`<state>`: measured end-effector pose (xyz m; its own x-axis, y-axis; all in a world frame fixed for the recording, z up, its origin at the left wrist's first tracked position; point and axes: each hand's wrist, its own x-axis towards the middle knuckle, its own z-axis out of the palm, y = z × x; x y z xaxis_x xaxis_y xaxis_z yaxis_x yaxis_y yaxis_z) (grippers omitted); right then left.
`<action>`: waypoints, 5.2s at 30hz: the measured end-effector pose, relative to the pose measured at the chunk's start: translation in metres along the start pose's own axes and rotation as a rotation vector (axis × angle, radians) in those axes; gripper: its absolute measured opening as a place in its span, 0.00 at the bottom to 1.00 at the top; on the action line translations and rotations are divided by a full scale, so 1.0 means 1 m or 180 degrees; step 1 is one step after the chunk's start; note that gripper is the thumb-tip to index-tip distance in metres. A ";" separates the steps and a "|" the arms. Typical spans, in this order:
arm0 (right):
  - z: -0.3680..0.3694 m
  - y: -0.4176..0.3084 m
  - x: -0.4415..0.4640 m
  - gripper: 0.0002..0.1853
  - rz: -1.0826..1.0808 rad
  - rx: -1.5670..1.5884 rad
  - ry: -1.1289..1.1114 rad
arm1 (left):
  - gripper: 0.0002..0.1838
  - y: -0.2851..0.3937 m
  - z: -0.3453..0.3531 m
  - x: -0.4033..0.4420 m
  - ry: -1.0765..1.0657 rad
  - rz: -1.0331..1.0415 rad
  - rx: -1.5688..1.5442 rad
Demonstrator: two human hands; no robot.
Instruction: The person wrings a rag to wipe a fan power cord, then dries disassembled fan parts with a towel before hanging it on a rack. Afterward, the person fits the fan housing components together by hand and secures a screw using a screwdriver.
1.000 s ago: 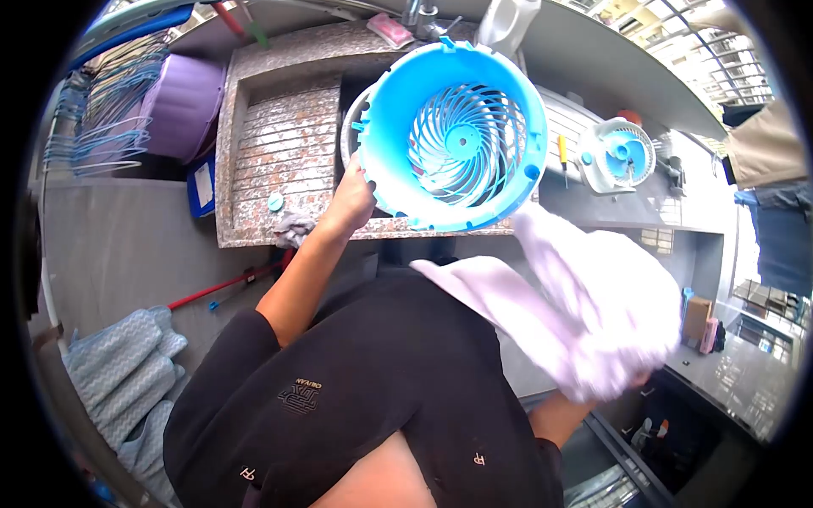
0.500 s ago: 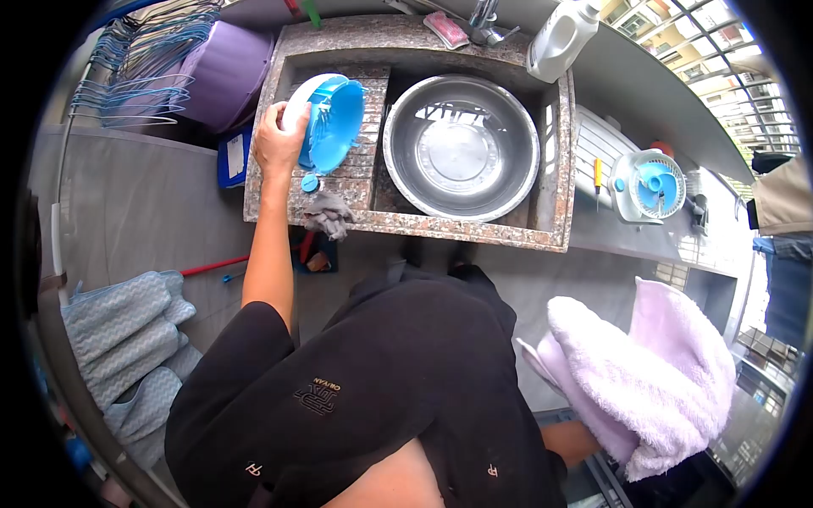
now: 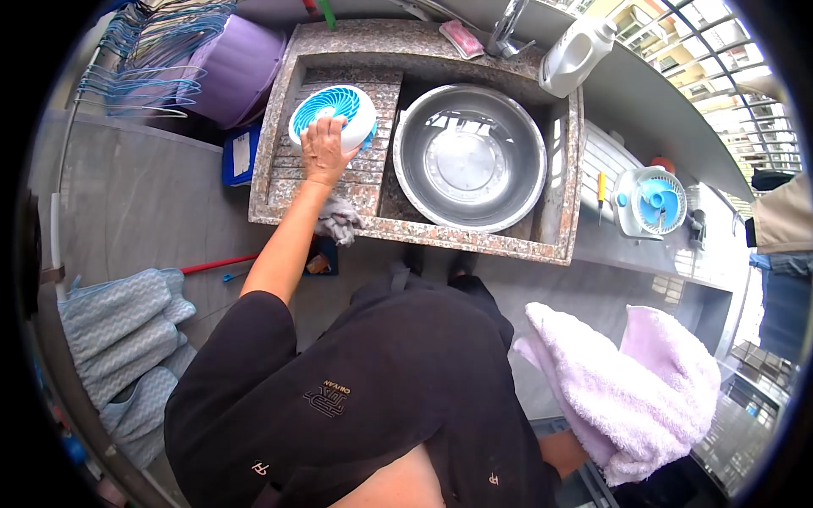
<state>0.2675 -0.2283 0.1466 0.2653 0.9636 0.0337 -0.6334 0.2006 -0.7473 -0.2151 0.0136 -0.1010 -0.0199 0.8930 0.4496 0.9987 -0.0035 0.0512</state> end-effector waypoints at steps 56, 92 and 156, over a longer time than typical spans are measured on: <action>0.343 0.215 -0.264 0.13 0.1784 -0.1007 -0.5730 | 0.21 0.049 -0.557 -0.463 0.1074 -0.4500 0.0388; 0.619 0.305 -0.612 0.30 -0.2740 -0.0853 -0.6503 | 0.05 -0.083 -0.737 -0.591 0.3810 -0.2584 0.2196; 0.048 0.188 0.107 0.12 0.0851 -0.3717 -0.4319 | 0.18 0.060 -0.510 0.005 0.3308 0.2202 -0.3903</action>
<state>0.1413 -0.0790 0.0415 -0.8398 0.5246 -0.1399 0.3856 0.3948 -0.8339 -0.1793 -0.2118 0.3589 -0.1522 -0.0520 0.9870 0.2351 -0.9719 -0.0149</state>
